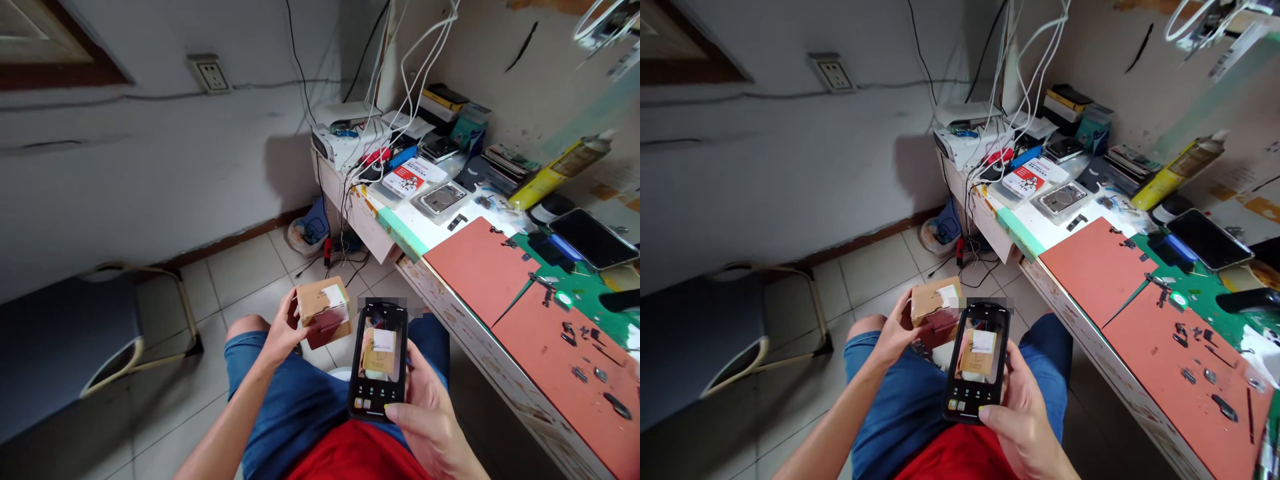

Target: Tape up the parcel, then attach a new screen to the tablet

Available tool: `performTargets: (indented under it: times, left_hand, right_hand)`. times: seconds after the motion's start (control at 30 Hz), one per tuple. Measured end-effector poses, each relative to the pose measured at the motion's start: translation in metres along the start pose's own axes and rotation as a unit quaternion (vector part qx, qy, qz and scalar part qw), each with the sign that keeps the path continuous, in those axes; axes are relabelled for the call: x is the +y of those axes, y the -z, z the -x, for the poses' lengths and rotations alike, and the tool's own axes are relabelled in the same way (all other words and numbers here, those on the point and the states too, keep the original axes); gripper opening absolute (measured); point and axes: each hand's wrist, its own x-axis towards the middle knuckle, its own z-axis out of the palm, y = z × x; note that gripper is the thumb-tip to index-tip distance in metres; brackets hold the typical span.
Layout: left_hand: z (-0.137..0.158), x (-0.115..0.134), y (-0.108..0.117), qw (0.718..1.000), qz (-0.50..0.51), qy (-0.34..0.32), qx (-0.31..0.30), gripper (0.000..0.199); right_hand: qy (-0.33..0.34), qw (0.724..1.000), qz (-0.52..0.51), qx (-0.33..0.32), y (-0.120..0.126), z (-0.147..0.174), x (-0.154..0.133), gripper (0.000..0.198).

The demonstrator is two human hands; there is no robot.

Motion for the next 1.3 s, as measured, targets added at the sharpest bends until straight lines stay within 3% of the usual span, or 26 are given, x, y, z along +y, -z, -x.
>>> performTargets:
  times: [0.2, 0.97, 1.3]
  left_hand:
    - [0.007, 0.010, -0.004, 1.000, 0.013, 0.008, 0.015, 0.110]
    - [0.020, 0.016, -0.002, 0.996, 0.049, 0.041, 0.062, 0.112]
    - [0.020, 0.012, -0.002, 0.995, 0.053, 0.041, 0.067, 0.113]
  right_hand:
    - [0.000, 1.000, -0.017, -0.027, 0.003, 0.000, -0.001, 0.094]
    - [-0.006, 0.999, -0.037, 0.006, 0.016, -0.007, 0.007, 0.102]
    - [0.004, 1.000, -0.001, 0.009, 0.017, -0.010, 0.005, 0.086]
